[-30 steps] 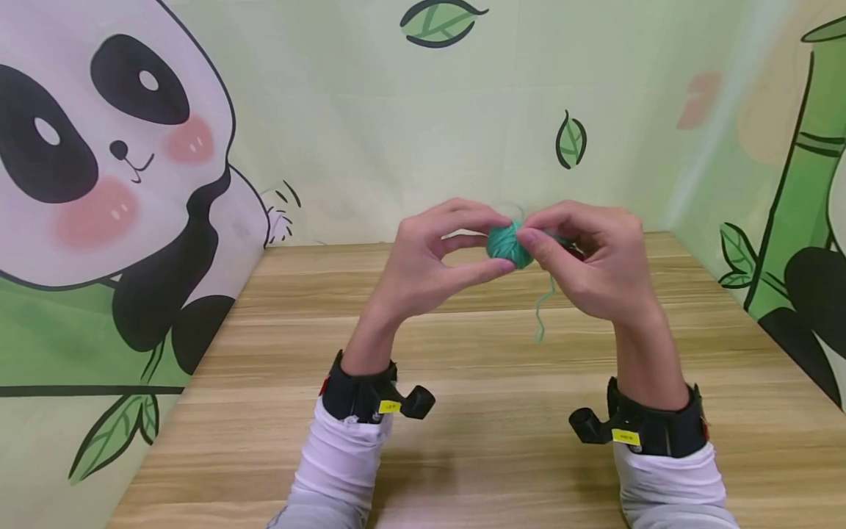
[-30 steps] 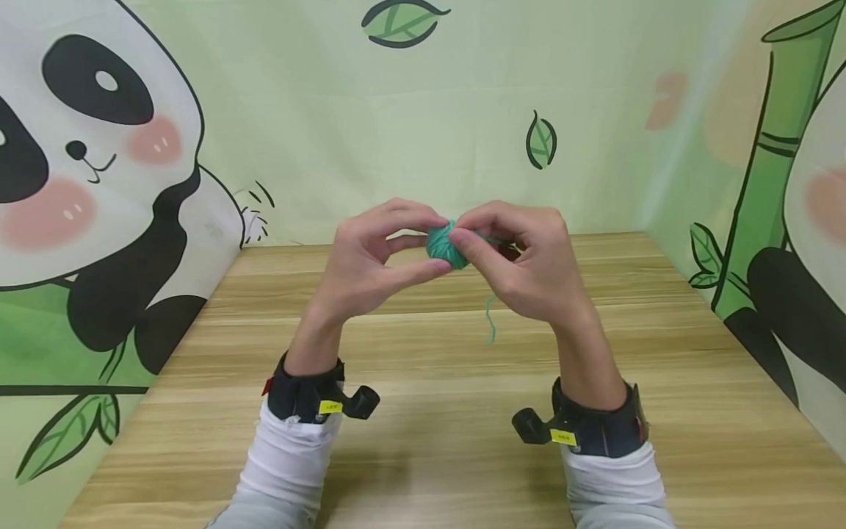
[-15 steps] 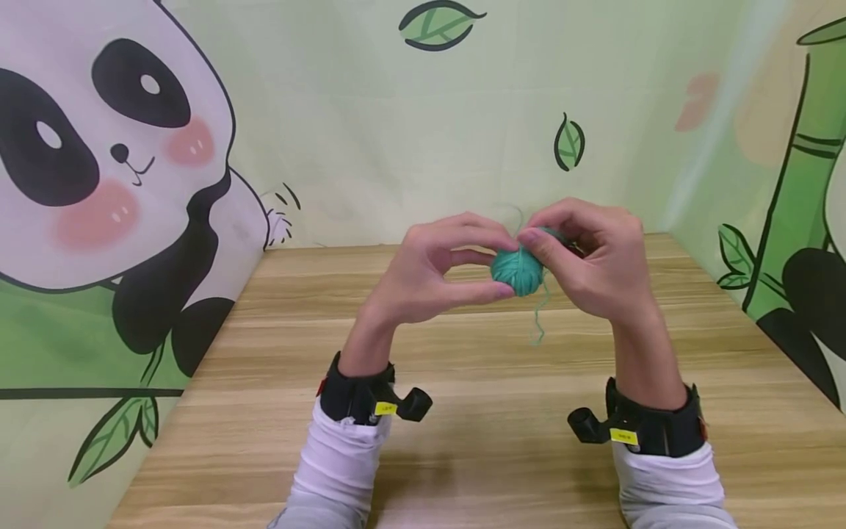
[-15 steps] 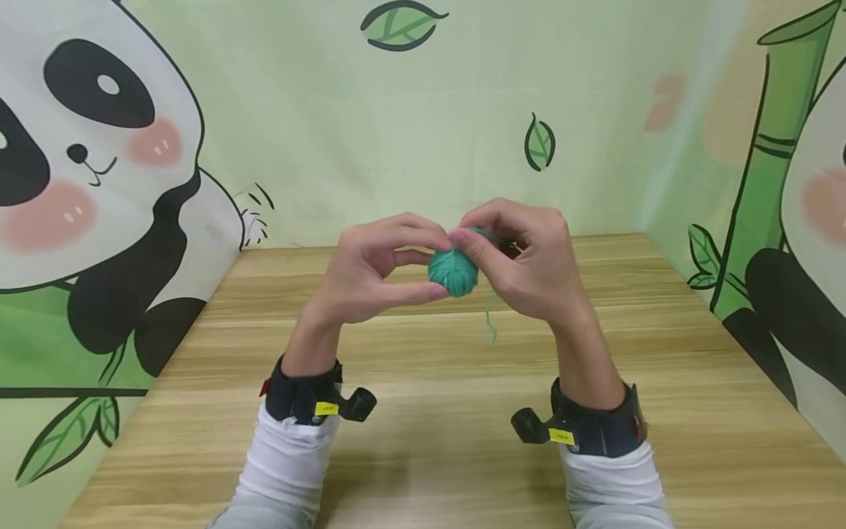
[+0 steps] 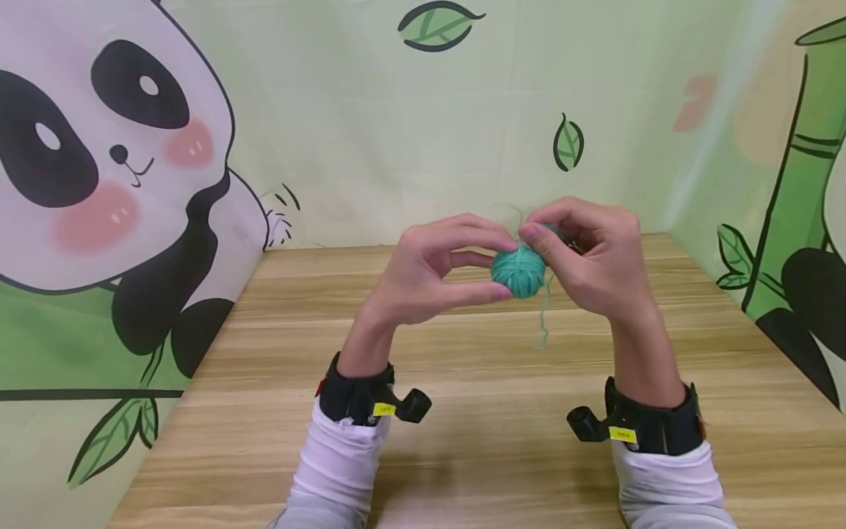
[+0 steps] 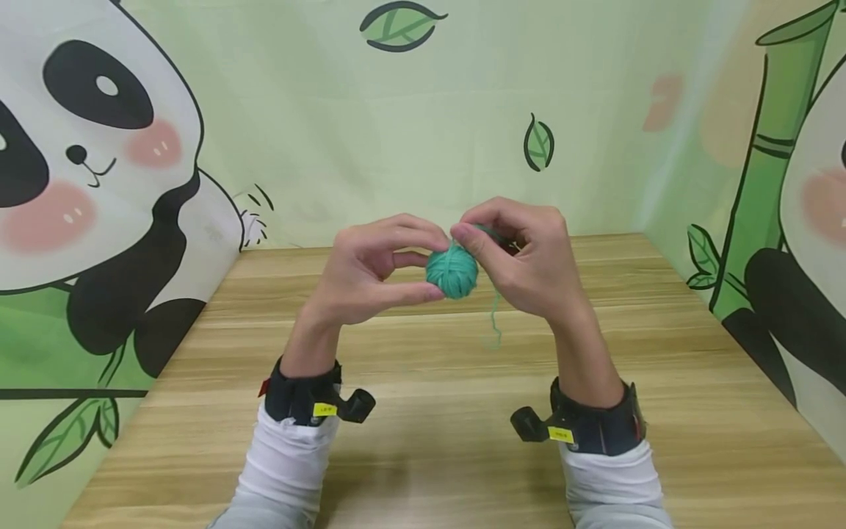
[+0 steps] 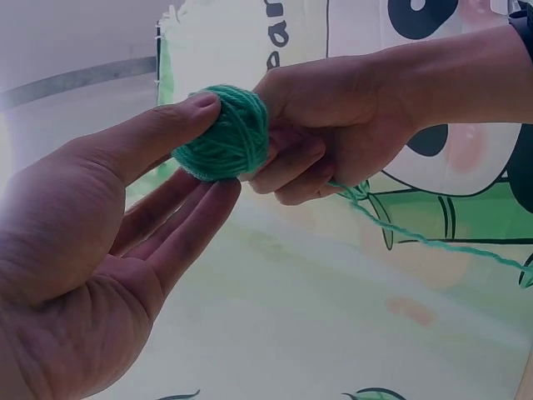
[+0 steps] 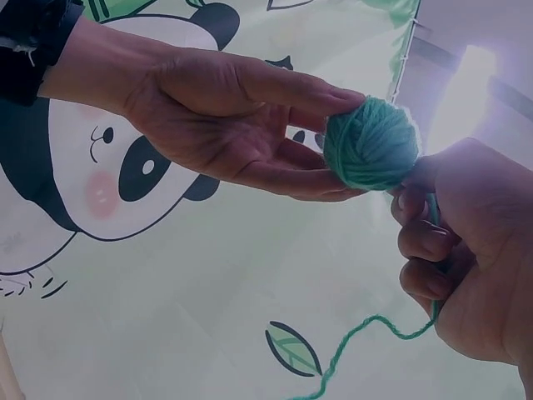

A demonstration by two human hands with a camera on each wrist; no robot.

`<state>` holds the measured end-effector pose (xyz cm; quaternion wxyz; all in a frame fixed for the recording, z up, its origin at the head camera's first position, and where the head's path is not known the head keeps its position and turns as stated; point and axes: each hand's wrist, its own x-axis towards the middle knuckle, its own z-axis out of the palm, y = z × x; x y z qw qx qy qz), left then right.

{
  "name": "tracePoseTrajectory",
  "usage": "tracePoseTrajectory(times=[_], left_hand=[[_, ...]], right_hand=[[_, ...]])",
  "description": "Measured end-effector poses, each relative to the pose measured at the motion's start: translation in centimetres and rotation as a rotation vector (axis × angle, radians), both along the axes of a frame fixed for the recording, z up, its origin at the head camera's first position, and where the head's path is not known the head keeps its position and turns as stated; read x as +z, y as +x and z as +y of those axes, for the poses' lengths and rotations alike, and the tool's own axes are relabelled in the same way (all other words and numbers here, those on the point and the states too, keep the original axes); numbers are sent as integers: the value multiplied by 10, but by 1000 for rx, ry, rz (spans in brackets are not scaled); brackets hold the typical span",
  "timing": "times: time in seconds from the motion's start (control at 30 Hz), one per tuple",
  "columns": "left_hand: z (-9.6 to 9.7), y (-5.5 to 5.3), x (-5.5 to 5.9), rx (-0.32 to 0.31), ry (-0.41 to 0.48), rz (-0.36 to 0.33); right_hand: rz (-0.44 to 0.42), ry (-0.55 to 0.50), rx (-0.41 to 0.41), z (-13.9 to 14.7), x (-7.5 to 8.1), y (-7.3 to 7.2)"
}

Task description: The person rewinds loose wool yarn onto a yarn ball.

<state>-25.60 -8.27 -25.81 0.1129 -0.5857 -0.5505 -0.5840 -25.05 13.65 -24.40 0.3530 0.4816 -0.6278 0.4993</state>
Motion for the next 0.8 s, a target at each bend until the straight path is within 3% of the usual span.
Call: tracePoseTrajectory(times=[0.37,0.63,0.8], left_hand=[[-1,0,1,-16,49,9],[-1,1,2,33,101,15],[0,8,9,65,141,17]], right_hand=[[-51,51,-3,1,-4,-5],[-60,71,-20,1,-4,-6],[-65,85,-12,1,-3,-6]])
